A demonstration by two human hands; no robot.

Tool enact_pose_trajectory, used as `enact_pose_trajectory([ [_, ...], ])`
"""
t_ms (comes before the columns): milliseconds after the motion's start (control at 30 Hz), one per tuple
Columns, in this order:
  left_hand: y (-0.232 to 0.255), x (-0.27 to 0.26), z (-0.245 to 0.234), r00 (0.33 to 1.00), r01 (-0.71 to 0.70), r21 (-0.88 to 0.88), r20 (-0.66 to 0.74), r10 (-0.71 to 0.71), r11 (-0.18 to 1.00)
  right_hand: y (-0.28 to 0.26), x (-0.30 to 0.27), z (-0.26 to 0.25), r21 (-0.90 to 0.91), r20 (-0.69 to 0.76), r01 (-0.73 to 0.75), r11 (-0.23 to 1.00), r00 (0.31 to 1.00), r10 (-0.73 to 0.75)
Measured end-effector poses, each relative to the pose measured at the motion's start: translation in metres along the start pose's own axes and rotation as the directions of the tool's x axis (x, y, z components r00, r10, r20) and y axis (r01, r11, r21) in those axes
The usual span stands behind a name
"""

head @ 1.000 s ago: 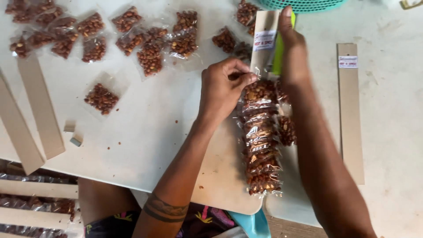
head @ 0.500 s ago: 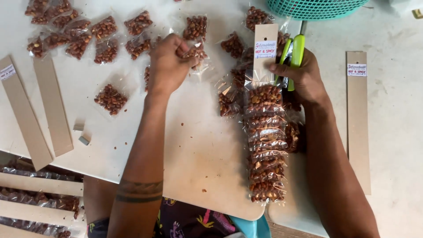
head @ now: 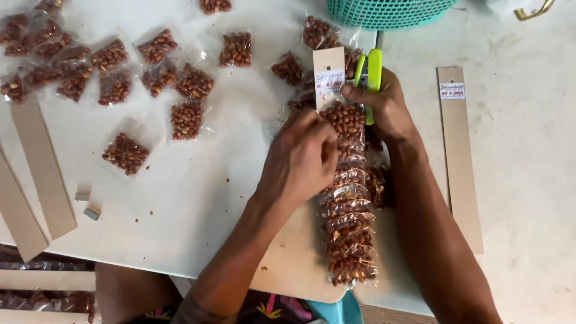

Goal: Stapling small plastic bags of nuts onto cardboard display strips using a manual stapler.

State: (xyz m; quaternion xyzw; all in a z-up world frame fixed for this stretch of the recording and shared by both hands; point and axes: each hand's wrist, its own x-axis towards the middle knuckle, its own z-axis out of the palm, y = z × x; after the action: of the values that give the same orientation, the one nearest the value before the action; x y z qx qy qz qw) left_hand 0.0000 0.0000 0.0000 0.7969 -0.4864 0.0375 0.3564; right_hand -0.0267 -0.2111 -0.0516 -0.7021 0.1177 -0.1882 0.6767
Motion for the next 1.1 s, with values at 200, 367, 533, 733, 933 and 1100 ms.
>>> enact_pose_trajectory([
  [200,-0.014,0.030,-0.011,0.904,0.347,-0.316,-0.138,-0.405,0.883,-0.010,0.004,0.011,0.096,0.054,0.017,0.995,0.998,-0.022],
  [367,-0.019,0.031,-0.012,0.837,0.500,-0.385,-0.014,-0.547,0.776,-0.011,0.002,0.002,0.077,0.117,0.007,0.997,0.993,-0.016],
  [533,-0.015,0.031,-0.024,0.759,0.628,-0.417,0.147,-0.634,0.656,-0.014,0.002,0.008,0.105,0.167,0.008,0.994,0.986,-0.026],
  [733,-0.017,0.033,-0.019,0.782,0.572,-0.458,0.055,-0.620,0.680,-0.012,0.001,0.007,0.134,0.189,0.006,0.991,0.981,-0.031],
  [933,-0.021,0.029,-0.018,0.805,0.516,-0.513,0.017,-0.593,0.686,-0.015,0.000,0.011,0.128,0.151,-0.038,0.991,0.988,0.019],
  [1100,-0.024,0.022,-0.015,0.827,0.459,-0.514,-0.050,-0.559,0.725,-0.026,-0.004,0.018,0.087,0.138,-0.018,0.996,0.990,0.006],
])
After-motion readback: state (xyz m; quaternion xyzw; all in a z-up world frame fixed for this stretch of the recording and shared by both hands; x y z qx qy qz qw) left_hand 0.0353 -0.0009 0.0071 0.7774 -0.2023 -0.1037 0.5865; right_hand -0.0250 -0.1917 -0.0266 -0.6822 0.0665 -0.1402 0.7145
